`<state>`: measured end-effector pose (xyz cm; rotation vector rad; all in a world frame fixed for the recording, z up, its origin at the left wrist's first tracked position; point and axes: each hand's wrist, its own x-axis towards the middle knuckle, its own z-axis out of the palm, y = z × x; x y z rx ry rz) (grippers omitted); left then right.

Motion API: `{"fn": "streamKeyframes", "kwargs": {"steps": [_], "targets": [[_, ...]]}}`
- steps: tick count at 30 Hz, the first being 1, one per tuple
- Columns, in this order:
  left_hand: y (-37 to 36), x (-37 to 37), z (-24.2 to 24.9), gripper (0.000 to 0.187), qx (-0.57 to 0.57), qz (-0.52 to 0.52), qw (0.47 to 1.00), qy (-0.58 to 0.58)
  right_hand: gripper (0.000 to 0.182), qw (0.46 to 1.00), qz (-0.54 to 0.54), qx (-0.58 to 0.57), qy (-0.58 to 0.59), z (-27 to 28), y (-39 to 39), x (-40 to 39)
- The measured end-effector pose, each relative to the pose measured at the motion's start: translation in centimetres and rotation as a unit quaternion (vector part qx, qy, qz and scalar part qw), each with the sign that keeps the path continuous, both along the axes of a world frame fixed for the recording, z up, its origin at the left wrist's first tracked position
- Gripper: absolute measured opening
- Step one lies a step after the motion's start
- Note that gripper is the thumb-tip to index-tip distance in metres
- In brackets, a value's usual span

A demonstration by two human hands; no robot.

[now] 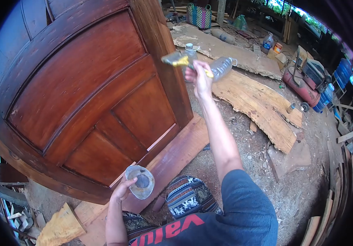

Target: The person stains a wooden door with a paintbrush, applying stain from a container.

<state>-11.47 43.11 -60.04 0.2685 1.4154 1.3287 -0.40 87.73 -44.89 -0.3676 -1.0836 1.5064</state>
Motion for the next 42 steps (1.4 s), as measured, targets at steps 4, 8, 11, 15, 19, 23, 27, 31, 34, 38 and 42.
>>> {"fn": "streamKeyframes", "kwargs": {"steps": [4, 8, 11, 15, 19, 23, 27, 31, 34, 38, 42], "targets": [[-0.3, 0.3, 0.6, 0.09, 0.007, -0.004, 1.0, 0.011, 0.015, 0.965, -0.04, -0.211, -0.148, -20.5, -2.6, 8.1], [-0.5, 0.1, 0.0, 0.089, -0.003, -0.004, 1.0, 0.006, 0.012, 0.902, -0.092, -0.29, -0.308, -24.1, -3.5, 9.6], [-0.4, -0.1, -0.3, 0.089, 0.004, -0.002, 1.0, 0.008, 0.015, 0.972, -0.036, -0.163, -0.166, -18.5, 0.7, 5.8], [-0.2, -0.1, -0.7, 0.089, -0.005, 0.001, 1.0, 0.006, 0.026, 0.994, 0.072, 0.027, 0.074, 1.6, -0.8, 0.5], [0.0, 0.0, -1.1, 0.089, 0.0, -0.003, 1.0, -0.002, 0.026, 0.994, 0.056, 0.036, 0.092, 2.9, -0.6, -0.7], [-0.3, -0.4, -1.4, 0.088, 0.002, -0.011, 1.0, 0.011, 0.028, 0.991, -0.032, -0.092, -0.095, -12.8, -1.5, 4.1], [-0.8, -0.5, -2.0, 0.089, -0.011, -0.012, 1.0, 0.01, 0.026, 0.913, -0.068, -0.284, -0.285, -28.4, -3.6, 10.5], [-1.4, -1.2, -3.0, 0.079, -0.032, -0.005, 0.999, 0.035, 0.018, 0.912, -0.095, -0.244, -0.316, -26.7, -2.4, 10.2], [-1.0, -1.0, -1.9, 0.085, -0.032, 0.002, 0.999, 0.018, 0.018, 0.932, -0.204, 0.044, -0.298, -18.2, -0.7, 6.6], [-0.6, -0.6, -1.4, 0.09, -0.001, -0.01, 1.0, 0.014, 0.018, 0.818, -0.271, 0.356, -0.361, -7.4, -5.1, 2.2], [-0.8, -0.5, -2.0, 0.092, -0.018, -0.022, 0.999, 0.022, 0.019, 0.709, 0.124, 0.608, -0.335, -3.1, -14.2, 2.9]]}}
